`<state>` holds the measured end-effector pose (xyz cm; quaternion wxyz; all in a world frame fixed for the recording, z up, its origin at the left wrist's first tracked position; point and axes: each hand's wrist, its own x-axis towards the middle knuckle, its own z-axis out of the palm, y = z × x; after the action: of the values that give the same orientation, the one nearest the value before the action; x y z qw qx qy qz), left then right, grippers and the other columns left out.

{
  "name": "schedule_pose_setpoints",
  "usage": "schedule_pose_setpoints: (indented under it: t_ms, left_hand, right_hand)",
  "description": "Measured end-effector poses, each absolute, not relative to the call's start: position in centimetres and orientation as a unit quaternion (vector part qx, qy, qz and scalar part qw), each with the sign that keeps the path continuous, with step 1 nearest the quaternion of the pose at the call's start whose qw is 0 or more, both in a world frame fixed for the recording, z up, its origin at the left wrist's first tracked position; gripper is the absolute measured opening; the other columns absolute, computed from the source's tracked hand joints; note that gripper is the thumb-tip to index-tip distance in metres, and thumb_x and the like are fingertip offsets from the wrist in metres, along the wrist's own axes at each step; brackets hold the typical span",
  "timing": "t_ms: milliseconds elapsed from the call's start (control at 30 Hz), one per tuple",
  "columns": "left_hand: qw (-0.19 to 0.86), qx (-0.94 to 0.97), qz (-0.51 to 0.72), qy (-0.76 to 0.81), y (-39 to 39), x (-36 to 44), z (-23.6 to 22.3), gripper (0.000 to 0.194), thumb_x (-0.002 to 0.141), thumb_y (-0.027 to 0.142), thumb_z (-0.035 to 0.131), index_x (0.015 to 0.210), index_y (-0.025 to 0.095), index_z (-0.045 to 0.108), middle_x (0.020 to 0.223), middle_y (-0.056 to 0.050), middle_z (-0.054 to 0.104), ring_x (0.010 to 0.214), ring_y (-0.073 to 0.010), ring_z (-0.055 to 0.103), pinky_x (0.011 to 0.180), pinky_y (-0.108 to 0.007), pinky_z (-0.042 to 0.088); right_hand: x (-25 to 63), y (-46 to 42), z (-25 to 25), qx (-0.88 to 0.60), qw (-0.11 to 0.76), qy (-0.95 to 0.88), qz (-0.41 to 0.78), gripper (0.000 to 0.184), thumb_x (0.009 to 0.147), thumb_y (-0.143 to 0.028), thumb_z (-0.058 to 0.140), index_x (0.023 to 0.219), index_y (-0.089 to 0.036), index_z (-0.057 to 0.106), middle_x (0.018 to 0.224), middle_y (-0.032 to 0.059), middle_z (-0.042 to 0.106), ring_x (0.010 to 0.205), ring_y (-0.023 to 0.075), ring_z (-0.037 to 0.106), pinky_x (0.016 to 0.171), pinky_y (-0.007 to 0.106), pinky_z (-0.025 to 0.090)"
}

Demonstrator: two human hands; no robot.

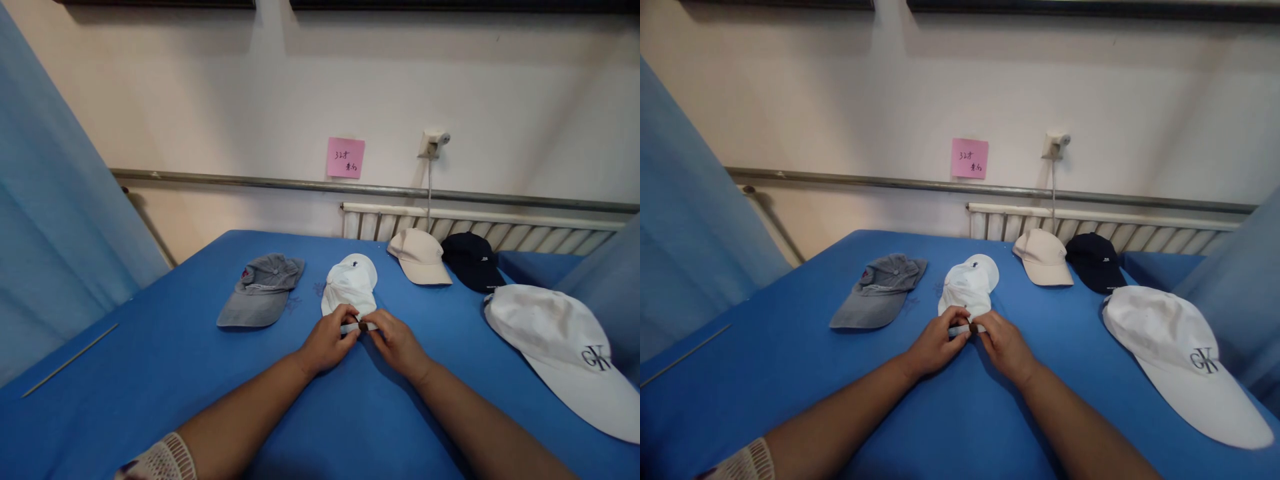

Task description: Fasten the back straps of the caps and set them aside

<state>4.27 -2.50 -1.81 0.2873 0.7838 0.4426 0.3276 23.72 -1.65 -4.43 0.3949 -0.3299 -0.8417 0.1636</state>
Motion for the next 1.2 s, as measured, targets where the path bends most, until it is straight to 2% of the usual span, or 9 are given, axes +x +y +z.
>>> schedule_pose_setpoints:
  t_ms: [133,267,467,633,733,833,933,1200]
  left_hand:
    - [0.265,0.795,0.313,0.446,-2.3,3.8,-1.8,0.022,0.082,0.021,0.055,0.104,0.019,0.056,0.089,-0.002,0.066,0.083,-0.0164,0.061,0.077,-0.027,0.046]
    - [0.282,0.792,0.318,0.438,-2.2,3.6,-1.8,0.019,0.083,0.019,0.052,0.101,0.018,0.058,0.089,-0.003,0.066,0.083,-0.0159,0.061,0.077,-0.027,0.047]
    - [0.341,0.764,0.342,0.429,-2.0,4.0,-2.5,0.019,0.085,0.019,0.052,0.104,0.018,0.055,0.094,-0.004,0.067,0.089,-0.016,0.063,0.082,-0.029,0.049]
    - [0.358,0.74,0.356,0.445,-1.9,4.3,-2.8,0.021,0.083,0.021,0.055,0.104,0.018,0.053,0.089,-0.002,0.066,0.083,-0.0155,0.063,0.078,-0.029,0.05]
    - [0.328,0.762,0.345,0.439,-2.0,4.1,-2.5,0.026,0.083,0.023,0.056,0.108,0.019,0.054,0.094,-0.003,0.067,0.088,-0.0173,0.063,0.082,-0.031,0.049]
    - [0.25,0.794,0.325,0.45,-2.2,3.5,-1.9,0.035,0.081,0.023,0.059,0.115,0.021,0.055,0.102,-0.005,0.068,0.097,-0.0207,0.061,0.091,-0.036,0.044]
    - [0.201,0.797,0.329,0.465,-2.1,2.9,-1.6,0.033,0.082,0.023,0.058,0.115,0.021,0.057,0.103,-0.005,0.068,0.098,-0.0218,0.059,0.095,-0.038,0.04]
    - [0.249,0.788,0.328,0.457,-2.2,3.7,-1.6,0.023,0.084,0.022,0.055,0.107,0.021,0.061,0.097,-0.003,0.068,0.092,-0.0189,0.06,0.091,-0.034,0.043]
  right_hand:
    - [24.3,-1.5,-4.4,-0.326,0.398,-0.841,0.167,0.031,0.086,-0.007,0.045,0.111,-0.023,0.054,0.098,0.0067,0.061,0.091,0.0195,0.06,0.081,0.033,0.05]
    - [24.1,-1.8,-3.9,-0.317,0.374,-0.853,0.179,0.038,0.083,-0.009,0.053,0.118,-0.023,0.05,0.108,0.0079,0.059,0.099,0.0211,0.058,0.085,0.035,0.05]
    - [23.7,-1.9,-3.9,-0.326,0.338,-0.865,0.177,0.026,0.088,-0.008,0.046,0.108,-0.022,0.055,0.102,0.0075,0.062,0.094,0.0204,0.06,0.082,0.034,0.051]
    - [23.6,-1.9,-3.9,-0.324,0.34,-0.863,0.184,0.021,0.088,-0.011,0.051,0.105,-0.022,0.056,0.101,0.0064,0.062,0.092,0.0198,0.061,0.081,0.033,0.051]
    - [23.6,-1.8,-4.1,-0.33,0.361,-0.855,0.173,0.02,0.089,-0.011,0.05,0.104,-0.022,0.056,0.099,0.0067,0.062,0.092,0.0199,0.061,0.082,0.033,0.051]
    - [23.8,-1.5,-4.5,-0.332,0.391,-0.844,0.159,0.021,0.089,-0.013,0.05,0.107,-0.022,0.055,0.101,0.0072,0.062,0.095,0.0205,0.061,0.083,0.034,0.051]
    - [24.1,-1.4,-4.7,-0.335,0.411,-0.834,0.153,0.022,0.089,-0.015,0.051,0.109,-0.022,0.054,0.102,0.0077,0.063,0.096,0.0208,0.061,0.084,0.034,0.05]
    - [24.1,-1.6,-4.1,-0.333,0.396,-0.839,0.165,0.019,0.087,-0.014,0.053,0.103,-0.023,0.057,0.096,0.0057,0.064,0.09,0.0198,0.061,0.08,0.032,0.05]
